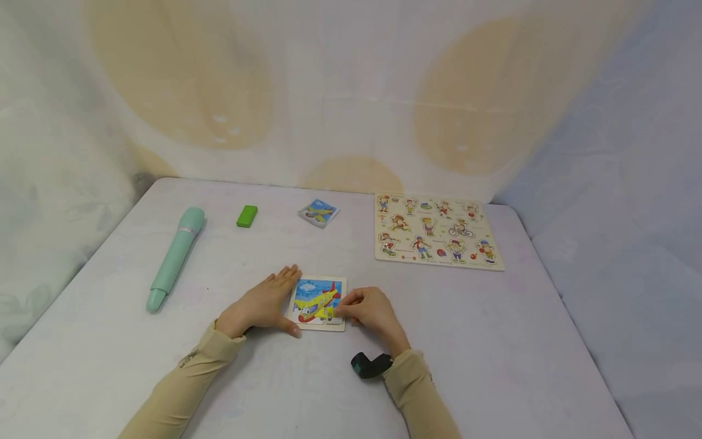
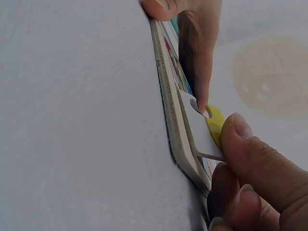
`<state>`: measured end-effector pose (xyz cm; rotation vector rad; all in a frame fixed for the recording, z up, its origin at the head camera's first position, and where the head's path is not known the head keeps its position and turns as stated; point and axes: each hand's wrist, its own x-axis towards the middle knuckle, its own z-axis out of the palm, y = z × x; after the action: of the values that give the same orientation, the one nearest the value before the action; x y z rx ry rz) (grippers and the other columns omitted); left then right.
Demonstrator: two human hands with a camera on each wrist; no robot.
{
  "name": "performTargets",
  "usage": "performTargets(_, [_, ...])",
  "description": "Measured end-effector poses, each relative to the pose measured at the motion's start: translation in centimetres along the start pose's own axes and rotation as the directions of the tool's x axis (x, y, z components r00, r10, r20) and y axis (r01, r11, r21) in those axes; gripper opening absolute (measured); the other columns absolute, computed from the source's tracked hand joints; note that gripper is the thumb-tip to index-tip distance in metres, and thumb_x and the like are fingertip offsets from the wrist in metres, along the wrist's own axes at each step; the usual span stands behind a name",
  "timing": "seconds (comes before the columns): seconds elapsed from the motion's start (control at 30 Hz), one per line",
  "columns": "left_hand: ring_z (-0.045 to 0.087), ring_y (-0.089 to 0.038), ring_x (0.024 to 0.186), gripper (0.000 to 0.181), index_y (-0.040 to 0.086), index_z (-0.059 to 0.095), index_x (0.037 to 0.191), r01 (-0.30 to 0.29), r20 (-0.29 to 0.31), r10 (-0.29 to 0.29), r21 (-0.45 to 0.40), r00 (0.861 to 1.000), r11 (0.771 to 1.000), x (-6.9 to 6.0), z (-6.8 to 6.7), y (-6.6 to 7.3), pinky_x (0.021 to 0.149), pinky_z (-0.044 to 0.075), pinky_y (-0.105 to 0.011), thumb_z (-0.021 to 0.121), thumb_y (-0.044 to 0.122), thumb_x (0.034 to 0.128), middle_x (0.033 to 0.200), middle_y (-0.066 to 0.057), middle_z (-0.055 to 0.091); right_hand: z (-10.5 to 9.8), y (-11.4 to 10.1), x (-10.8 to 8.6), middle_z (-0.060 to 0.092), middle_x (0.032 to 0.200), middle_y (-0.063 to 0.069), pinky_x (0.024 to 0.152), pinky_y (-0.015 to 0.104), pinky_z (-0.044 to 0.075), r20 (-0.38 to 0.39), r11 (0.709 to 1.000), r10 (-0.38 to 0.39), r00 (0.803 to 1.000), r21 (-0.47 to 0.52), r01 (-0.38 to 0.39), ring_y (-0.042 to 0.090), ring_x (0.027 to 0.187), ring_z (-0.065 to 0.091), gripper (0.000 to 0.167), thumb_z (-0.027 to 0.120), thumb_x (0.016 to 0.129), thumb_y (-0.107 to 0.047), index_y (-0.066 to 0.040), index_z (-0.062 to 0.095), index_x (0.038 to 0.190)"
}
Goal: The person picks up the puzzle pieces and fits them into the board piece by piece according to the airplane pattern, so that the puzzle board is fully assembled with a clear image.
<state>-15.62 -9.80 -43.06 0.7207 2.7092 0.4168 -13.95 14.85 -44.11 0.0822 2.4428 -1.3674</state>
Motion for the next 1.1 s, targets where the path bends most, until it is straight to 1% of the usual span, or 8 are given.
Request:
performTargets(0.2, [0.013, -0.033, 0.151, 0.126, -0.002, 0.019, 0.153, 0.002, 0.000, -0.002, -0.002, 1.000, 1.000, 0.0, -0.1, 0.0, 0.123, 0.017, -0.049, 0.083, 0.059, 0.0631, 0.162, -0.017, 0.015, 0.4, -0.4, -0.2, 0.061, 0.066, -0.002, 0.054, 0.022, 0.039, -0.056, 0.990, -0.017, 0.998, -0.142, 0.009, 0.012, 0.058, 0.049, 0.016, 0.081, 0.077, -0.027, -0.013, 0.073, 0.078])
performTargets(0.33, [0.013, -0.033, 0.151, 0.126, -0.002, 0.019, 0.153, 0.002, -0.001, -0.002, -0.003, 1.000, 1.000, 0.0, -0.1, 0.0, 0.123, 0.017, -0.049, 0.083, 0.059, 0.0630, 0.162, -0.017, 0.015, 0.6, -0.7, -0.3, 0.061, 0.067, -0.002, 0.057, 0.024, 0.036, -0.083, 0.978, -0.024, 0.996, -0.209, 0.006, 0.014, 0.064, 0.050, 0.019, 0.083, 0.075, -0.031, -0.015, 0.073, 0.077])
performTargets(0.43, [0.012, -0.033, 0.151, 0.126, -0.002, 0.019, 0.153, 0.005, -0.001, -0.005, -0.007, 1.000, 1.000, 0.0, 0.0, 0.0, 0.123, 0.017, -0.049, 0.083, 0.059, 0.0632, 0.162, -0.017, 0.015, 0.8, -0.8, -0.4, 0.061, 0.067, -0.002, 0.058, 0.025, 0.034, -0.099, 0.972, -0.017, 0.995, -0.237, -0.007, 0.014, 0.066, 0.049, 0.020, 0.083, 0.074, -0.032, -0.016, 0.073, 0.075])
performTargets(0.73, [0.012, -0.033, 0.151, 0.126, -0.002, 0.019, 0.153, 0.005, -0.002, -0.005, -0.004, 1.000, 1.000, -0.1, 0.0, -0.1, 0.123, 0.017, -0.050, 0.083, 0.059, 0.0631, 0.162, -0.018, 0.014, 0.9, -1.6, -0.7, 0.055, 0.062, -0.002, 0.055, 0.026, 0.032, -0.111, 0.959, -0.017, 0.994, -0.283, -0.015, 0.014, 0.061, 0.048, 0.029, 0.086, 0.071, -0.030, -0.015, 0.062, 0.070])
performTargets(0.87, [0.012, -0.033, 0.151, 0.126, -0.002, 0.019, 0.153, 0.002, -0.002, -0.002, -0.005, 1.000, 1.000, -0.2, -0.1, 0.0, 0.123, 0.017, -0.049, 0.083, 0.059, 0.0631, 0.162, -0.018, 0.014, 0.9, -1.6, -0.5, 0.053, 0.061, -0.002, 0.054, 0.025, 0.031, -0.097, 0.955, -0.021, 0.995, -0.297, -0.009, 0.014, 0.060, 0.047, 0.031, 0.086, 0.071, -0.031, -0.014, 0.060, 0.070])
performTargets(0.97, [0.012, -0.032, 0.151, 0.126, -0.002, 0.019, 0.153, 0.003, 0.000, -0.003, -0.005, 1.000, 1.000, -0.2, 0.0, 0.0, 0.123, 0.017, -0.049, 0.083, 0.059, 0.0627, 0.162, -0.017, 0.014, 0.6, -1.3, -0.3, 0.053, 0.060, -0.002, 0.053, 0.025, 0.032, -0.067, 0.959, -0.027, 0.997, -0.283, 0.007, 0.013, 0.058, 0.048, 0.030, 0.085, 0.072, -0.032, -0.014, 0.060, 0.072])
performTargets(1.03, [0.012, -0.032, 0.151, 0.127, -0.002, 0.019, 0.153, 0.005, 0.002, -0.005, -0.003, 1.000, 1.000, -0.2, 0.1, 0.0, 0.123, 0.017, -0.049, 0.083, 0.059, 0.0624, 0.162, -0.017, 0.014, 0.3, -1.0, -0.2, 0.055, 0.061, -0.003, 0.053, 0.023, 0.036, -0.024, 0.970, -0.034, 0.999, -0.241, 0.028, 0.013, 0.056, 0.049, 0.028, 0.082, 0.076, -0.032, -0.013, 0.062, 0.074])
performTargets(1.1, [0.012, -0.032, 0.151, 0.127, -0.002, 0.019, 0.153, 0.005, 0.003, -0.005, -0.001, 1.000, 1.000, -0.2, 0.2, 0.0, 0.123, 0.017, -0.049, 0.083, 0.059, 0.0624, 0.162, -0.017, 0.014, -0.3, -0.6, -0.2, 0.058, 0.064, -0.002, 0.052, 0.022, 0.041, 0.043, 0.984, -0.046, 0.998, -0.169, 0.053, 0.012, 0.055, 0.051, 0.026, 0.076, 0.082, -0.033, -0.011, 0.063, 0.080])
